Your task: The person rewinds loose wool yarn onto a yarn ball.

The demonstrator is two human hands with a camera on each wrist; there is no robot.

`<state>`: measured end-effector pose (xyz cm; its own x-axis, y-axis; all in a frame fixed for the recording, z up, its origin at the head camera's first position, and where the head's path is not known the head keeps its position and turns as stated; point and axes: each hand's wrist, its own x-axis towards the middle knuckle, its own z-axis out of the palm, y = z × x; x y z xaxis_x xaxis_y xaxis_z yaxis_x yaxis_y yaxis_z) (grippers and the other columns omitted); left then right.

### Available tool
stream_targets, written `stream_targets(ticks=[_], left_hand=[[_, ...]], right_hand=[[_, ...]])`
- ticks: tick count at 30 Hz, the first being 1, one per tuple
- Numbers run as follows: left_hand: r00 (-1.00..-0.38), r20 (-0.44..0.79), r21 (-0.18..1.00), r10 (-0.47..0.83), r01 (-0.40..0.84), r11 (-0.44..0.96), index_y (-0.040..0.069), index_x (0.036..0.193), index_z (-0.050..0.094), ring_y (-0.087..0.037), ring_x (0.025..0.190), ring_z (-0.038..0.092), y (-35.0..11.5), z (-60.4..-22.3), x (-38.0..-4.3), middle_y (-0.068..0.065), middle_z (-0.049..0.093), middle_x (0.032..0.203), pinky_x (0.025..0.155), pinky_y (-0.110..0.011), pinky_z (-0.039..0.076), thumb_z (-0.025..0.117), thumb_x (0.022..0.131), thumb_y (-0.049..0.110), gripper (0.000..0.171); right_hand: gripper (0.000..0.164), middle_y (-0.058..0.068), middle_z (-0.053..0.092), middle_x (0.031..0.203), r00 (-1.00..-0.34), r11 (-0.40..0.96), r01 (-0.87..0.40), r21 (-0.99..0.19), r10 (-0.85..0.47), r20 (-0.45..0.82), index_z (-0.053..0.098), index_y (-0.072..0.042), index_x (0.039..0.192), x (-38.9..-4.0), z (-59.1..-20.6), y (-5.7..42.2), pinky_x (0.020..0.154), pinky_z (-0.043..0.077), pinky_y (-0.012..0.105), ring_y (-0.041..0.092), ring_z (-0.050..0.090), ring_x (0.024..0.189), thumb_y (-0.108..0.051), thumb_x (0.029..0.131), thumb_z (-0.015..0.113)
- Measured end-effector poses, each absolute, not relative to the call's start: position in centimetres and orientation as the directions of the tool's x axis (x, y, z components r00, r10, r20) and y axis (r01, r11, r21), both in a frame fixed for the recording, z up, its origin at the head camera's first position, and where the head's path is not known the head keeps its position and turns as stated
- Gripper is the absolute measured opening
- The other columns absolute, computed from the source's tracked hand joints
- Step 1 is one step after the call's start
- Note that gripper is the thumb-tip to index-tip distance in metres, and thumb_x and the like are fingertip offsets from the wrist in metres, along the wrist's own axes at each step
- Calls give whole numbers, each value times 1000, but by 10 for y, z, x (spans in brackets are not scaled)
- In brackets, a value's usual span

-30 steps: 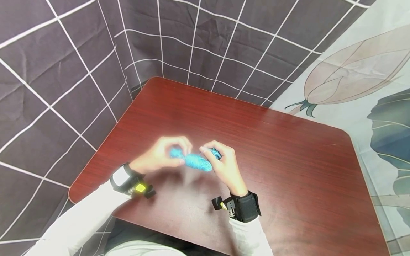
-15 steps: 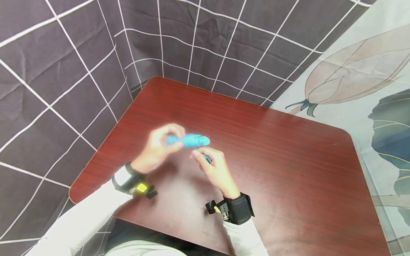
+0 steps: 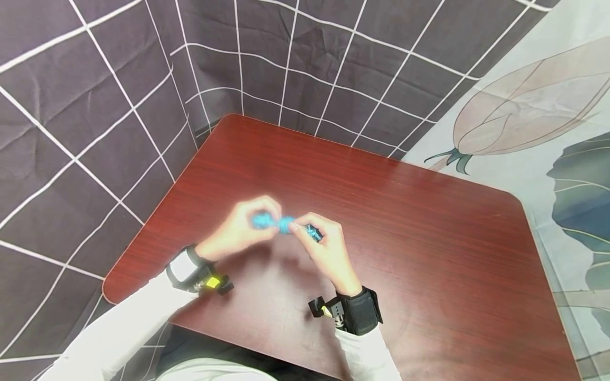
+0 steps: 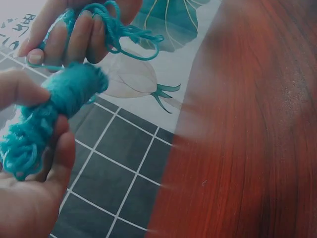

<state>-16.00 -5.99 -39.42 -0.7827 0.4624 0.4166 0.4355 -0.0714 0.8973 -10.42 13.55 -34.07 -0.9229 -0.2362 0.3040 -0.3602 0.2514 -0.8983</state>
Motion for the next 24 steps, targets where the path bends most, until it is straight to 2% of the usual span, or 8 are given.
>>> stream_targets(ticks=[4,8,12,16,18,24], left_hand=[[-733,397,902,552,422,-89,4,87,63,-19,94,55,-62,-392,-158,-12,61,97,80,-28,46,71,76,-8,19],[-656,409,891,634,438,-121,1,85,62,-20,91,55,-63,-386,-156,-14,61,95,77,-31,44,70,76,-9,17],[-611,434,884,662,429,-185,2,85,60,-21,90,54,-64,-383,-156,-11,60,93,78,-31,46,69,76,-12,19],[-629,478,876,613,392,-281,5,86,59,-25,93,53,-63,-386,-161,-9,58,92,80,-32,47,68,76,-13,23],[-649,497,868,576,378,-323,4,86,59,-28,94,53,-62,-388,-163,-10,58,92,80,-31,47,68,77,-12,21],[-736,498,860,458,354,-367,0,87,58,-30,96,52,-61,-388,-164,-12,58,95,83,-28,47,67,79,-11,16]], right_hand=[[5,7,50,62,-923,275,-377,-885,-189,334,66,1,85,-105,-339,138,41,34,24,10,40,46,0,89,63],[5,8,50,63,-914,277,-401,-873,-178,364,65,4,86,-108,-341,140,44,33,25,10,40,50,3,89,62],[6,6,50,63,-919,273,-388,-880,-183,349,64,5,85,-113,-353,144,48,35,23,11,43,53,5,90,60],[8,1,56,70,-939,291,-337,-895,-177,296,66,0,88,-119,-373,149,43,37,22,9,44,49,1,92,59],[9,2,54,67,-938,277,-331,-902,-199,284,66,-1,90,-121,-380,151,38,35,23,9,41,44,1,93,57],[13,6,45,56,-906,263,-384,-885,-292,306,62,-3,84,-122,-386,152,40,34,24,11,40,45,-1,95,54]])
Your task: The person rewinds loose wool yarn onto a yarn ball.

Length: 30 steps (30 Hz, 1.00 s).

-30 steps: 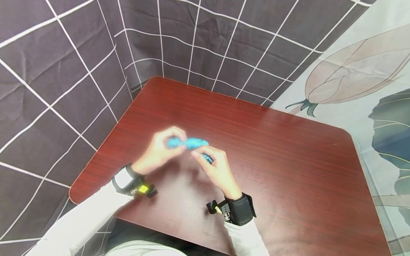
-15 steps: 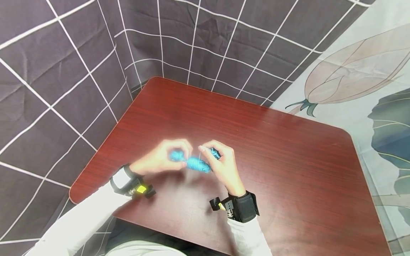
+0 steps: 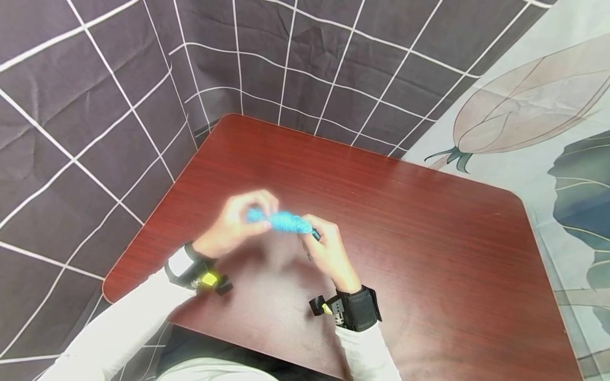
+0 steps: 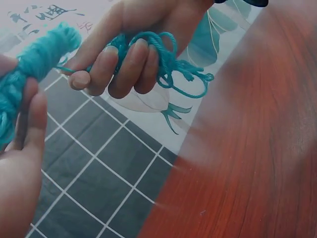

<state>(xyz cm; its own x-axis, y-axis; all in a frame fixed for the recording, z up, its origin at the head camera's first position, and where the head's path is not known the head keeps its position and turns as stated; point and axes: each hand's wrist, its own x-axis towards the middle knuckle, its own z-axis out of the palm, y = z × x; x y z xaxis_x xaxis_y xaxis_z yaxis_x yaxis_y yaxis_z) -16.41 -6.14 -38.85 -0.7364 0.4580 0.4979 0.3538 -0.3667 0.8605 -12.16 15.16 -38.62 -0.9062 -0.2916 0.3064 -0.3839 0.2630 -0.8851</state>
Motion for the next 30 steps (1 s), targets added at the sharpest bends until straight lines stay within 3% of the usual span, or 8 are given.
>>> stream_targets(ticks=[6,14,21,24,30], left_hand=[[-795,493,861,353,387,-330,0,88,59,-29,96,52,-61,-388,-164,-12,58,96,82,-27,47,68,79,-10,16],[-802,516,856,300,493,-155,6,87,62,-22,95,57,-59,-392,-165,-6,61,94,84,-35,48,72,78,-5,17],[-754,478,856,450,514,-48,8,86,63,-18,92,57,-59,-394,-162,-5,62,95,81,-30,47,72,76,-1,16],[-713,456,863,533,500,-69,9,87,63,-18,94,57,-59,-393,-161,-7,62,97,82,-31,46,72,76,-1,17],[-641,442,886,628,422,-193,7,88,63,-21,92,56,-61,-392,-162,-8,62,95,80,-33,47,72,78,-4,17]], right_hand=[[11,9,48,58,-925,284,-310,-907,-312,218,68,-2,92,-117,-381,148,41,36,23,8,41,45,-2,94,57],[12,8,50,59,-903,306,-359,-882,-352,246,67,-6,85,-105,-348,138,44,40,23,16,43,45,-1,93,59],[6,1,49,61,-916,348,-384,-855,-256,307,68,-8,86,-109,-350,144,43,37,23,9,41,46,-6,91,64],[4,4,54,64,-907,366,-416,-833,-230,352,68,-7,87,-111,-351,146,44,38,22,9,43,48,-5,89,66],[4,10,61,71,-900,378,-435,-818,-206,383,67,3,83,-107,-339,142,59,41,19,7,50,63,3,87,65]])
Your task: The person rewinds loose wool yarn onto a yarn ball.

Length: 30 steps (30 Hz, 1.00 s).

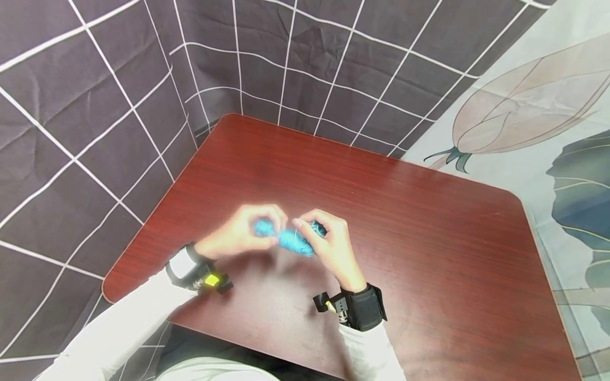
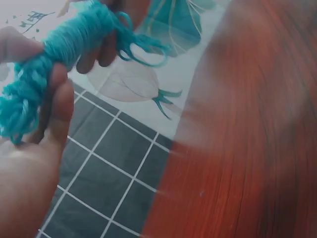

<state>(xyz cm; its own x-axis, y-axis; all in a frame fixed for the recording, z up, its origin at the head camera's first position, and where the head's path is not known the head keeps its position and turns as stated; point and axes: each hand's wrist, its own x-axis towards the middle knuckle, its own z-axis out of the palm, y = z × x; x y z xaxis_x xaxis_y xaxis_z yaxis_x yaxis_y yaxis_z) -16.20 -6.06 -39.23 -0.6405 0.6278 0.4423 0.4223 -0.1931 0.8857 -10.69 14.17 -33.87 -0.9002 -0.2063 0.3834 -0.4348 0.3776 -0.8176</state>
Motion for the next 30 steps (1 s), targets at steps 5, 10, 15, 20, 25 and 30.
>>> stream_targets(ticks=[5,10,15,20,25,30], left_hand=[[-638,472,882,609,347,-320,5,86,61,-27,93,55,-60,-392,-164,-11,60,92,81,-32,48,70,78,-8,18],[-684,491,866,540,316,-388,3,85,59,-30,94,53,-56,-391,-163,-13,59,92,80,-29,47,69,78,-10,18],[-765,501,859,405,380,-343,-1,84,59,-28,95,55,-53,-388,-162,-14,59,94,82,-29,47,68,76,-15,18],[-801,520,853,296,471,-224,-1,85,61,-25,96,56,-51,-385,-162,-13,61,95,85,-32,47,71,76,-12,17],[-783,557,824,277,564,-63,7,84,63,-17,95,58,-50,-388,-164,-5,62,95,87,-30,47,75,76,-4,18],[-781,539,808,314,585,69,12,83,64,-12,93,58,-50,-393,-164,1,63,96,85,-27,47,74,74,0,18]], right_hand=[[6,4,59,71,-913,335,-406,-850,-189,362,66,4,83,-109,-344,142,54,42,20,7,49,59,5,88,62],[9,3,51,61,-925,289,-372,-882,-199,324,63,6,86,-110,-354,141,38,37,21,9,41,44,9,90,55],[11,8,44,54,-924,266,-361,-894,-232,304,64,4,89,-113,-376,142,38,37,23,8,40,43,5,93,54],[14,2,46,59,-927,296,-338,-893,-266,263,68,-2,91,-116,-387,144,39,38,23,7,41,44,-6,96,56],[7,1,46,58,-921,367,-371,-853,-267,285,68,-2,89,-112,-371,139,40,39,23,5,41,42,-4,92,62],[5,2,47,60,-919,425,-390,-817,-230,319,68,0,89,-107,-352,136,42,38,21,3,40,43,-5,89,66]])
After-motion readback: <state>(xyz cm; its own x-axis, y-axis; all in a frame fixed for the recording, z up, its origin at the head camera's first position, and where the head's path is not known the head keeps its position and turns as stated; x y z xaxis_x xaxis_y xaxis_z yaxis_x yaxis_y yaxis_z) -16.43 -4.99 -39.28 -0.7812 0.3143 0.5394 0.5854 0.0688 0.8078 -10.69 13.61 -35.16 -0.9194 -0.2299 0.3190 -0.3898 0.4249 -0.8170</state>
